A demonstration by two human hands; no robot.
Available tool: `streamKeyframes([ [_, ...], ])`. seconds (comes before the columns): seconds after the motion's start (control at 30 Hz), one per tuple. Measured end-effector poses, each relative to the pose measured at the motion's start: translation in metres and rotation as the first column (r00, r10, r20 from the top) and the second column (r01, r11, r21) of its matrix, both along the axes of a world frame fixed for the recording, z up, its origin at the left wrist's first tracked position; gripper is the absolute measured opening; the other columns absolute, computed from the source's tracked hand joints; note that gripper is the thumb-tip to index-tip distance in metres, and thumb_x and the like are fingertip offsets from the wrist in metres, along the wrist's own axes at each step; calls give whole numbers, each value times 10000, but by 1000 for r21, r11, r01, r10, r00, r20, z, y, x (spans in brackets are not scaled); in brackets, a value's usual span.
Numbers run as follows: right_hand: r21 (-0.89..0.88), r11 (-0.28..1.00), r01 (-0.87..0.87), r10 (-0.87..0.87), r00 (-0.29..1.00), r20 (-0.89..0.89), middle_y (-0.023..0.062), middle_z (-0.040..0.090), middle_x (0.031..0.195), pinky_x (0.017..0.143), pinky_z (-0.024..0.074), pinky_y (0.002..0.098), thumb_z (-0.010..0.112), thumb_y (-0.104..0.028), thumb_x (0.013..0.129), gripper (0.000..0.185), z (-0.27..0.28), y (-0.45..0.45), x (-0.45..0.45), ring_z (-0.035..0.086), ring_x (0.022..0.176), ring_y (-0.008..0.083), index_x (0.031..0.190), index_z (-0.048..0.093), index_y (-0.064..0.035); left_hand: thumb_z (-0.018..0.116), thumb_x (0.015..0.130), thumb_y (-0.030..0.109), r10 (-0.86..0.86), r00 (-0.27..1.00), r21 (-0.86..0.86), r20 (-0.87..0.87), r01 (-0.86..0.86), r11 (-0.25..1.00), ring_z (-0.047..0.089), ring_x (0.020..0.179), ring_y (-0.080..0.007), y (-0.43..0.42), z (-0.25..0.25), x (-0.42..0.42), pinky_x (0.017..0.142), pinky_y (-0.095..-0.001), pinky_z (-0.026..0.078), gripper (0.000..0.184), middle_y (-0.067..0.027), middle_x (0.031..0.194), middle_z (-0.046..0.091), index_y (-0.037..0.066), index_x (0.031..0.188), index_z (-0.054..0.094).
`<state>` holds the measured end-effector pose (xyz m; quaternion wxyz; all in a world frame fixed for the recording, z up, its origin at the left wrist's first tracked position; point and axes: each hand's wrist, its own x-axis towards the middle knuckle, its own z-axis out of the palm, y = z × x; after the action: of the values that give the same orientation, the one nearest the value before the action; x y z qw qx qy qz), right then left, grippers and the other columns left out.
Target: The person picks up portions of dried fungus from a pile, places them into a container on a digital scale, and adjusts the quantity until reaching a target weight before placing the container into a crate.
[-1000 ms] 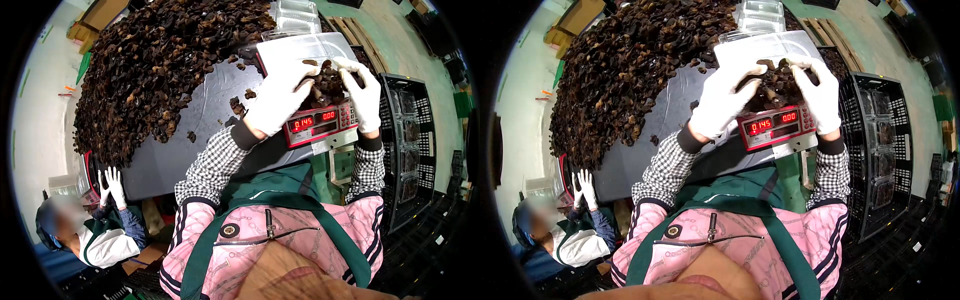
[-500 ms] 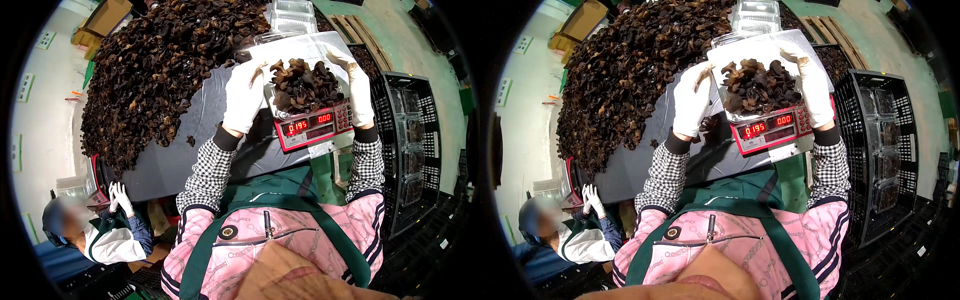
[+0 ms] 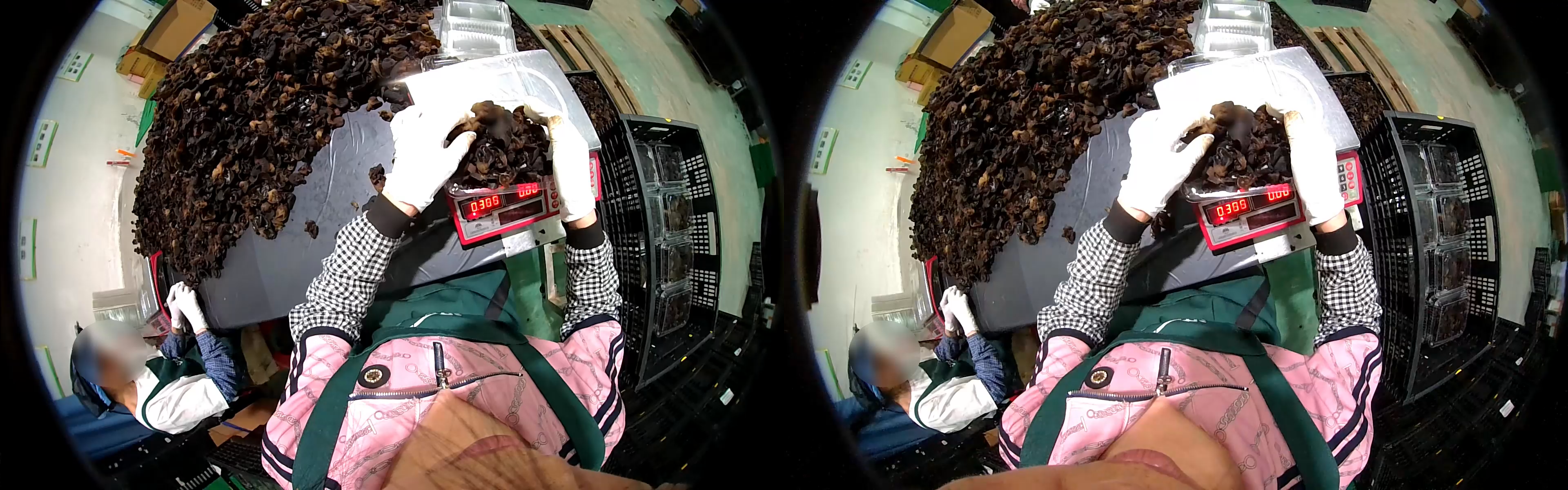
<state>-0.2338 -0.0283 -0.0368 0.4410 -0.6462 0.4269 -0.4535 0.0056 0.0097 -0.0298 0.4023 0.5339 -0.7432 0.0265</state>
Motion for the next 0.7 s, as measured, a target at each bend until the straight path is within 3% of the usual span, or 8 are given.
streamKeyframes([
  [0.07,-3,1000,11,-11,1000,-13,126,659,1297,1102,412,341,377,-294,1108,454,-4,-3,-1,594,1225,204,1321,619,26,764,824,209,11,1000,63,13,-11,998,662,830,-267,2,10,-2,769,-385,509,217,-95,857,716,84,1001,755],
  [0.2,-25,999,37,-37,999,9,124,666,1289,1099,416,341,386,-283,1103,444,-1,0,-3,599,1225,200,1318,627,23,749,841,187,59,993,36,-105,-56,998,659,899,-281,2,13,3,818,-374,506,236,-103,932,719,95,1058,752],
  [0.33,-26,996,87,-86,995,46,122,669,1291,1097,418,339,419,-234,1086,399,9,5,-8,599,1230,197,1299,641,19,722,907,138,60,918,37,-392,-49,998,659,1063,-215,8,21,16,941,-327,504,220,-113,1140,703,28,1097,727],
  [0.4,-75,991,114,-115,993,-6,120,672,1286,1093,424,340,439,-198,1074,369,18,7,-12,599,1230,197,1289,647,17,693,933,130,87,755,152,-650,17,988,655,999,-148,13,27,27,883,-265,506,208,-82,1123,696,10,1102,706],
  [0.47,-82,988,132,-136,990,-37,114,667,1295,1083,433,335,495,-104,1024,321,21,10,-16,595,1238,195,1282,650,10,630,940,80,162,468,269,-869,172,948,651,966,-129,22,36,43,859,-244,509,209,-58,1110,685,16,1134,669],
  [0.57,-294,953,70,-128,975,-184,115,684,1257,1043,458,316,575,-54,958,335,15,12,-25,634,1170,190,1283,646,-17,602,933,143,88,106,123,-991,392,912,659,991,-185,25,23,68,882,-327,537,344,-102,1139,681,30,1257,581],
  [0.63,-292,956,26,-100,965,-243,110,675,1266,1066,451,335,624,-41,904,408,22,17,-28,627,1197,217,1313,627,-41,556,965,109,87,-107,32,-990,436,900,670,898,-164,37,41,54,761,-319,567,326,-107,1139,676,46,1285,546],
  [0.7,-303,953,-9,-83,954,-287,106,677,1257,1067,452,342,636,-43,896,424,26,21,-29,622,1204,220,1320,627,-52,594,957,94,164,33,163,-986,424,891,656,860,-145,38,32,59,737,-288,546,338,-82,1114,677,45,1289,560],
])
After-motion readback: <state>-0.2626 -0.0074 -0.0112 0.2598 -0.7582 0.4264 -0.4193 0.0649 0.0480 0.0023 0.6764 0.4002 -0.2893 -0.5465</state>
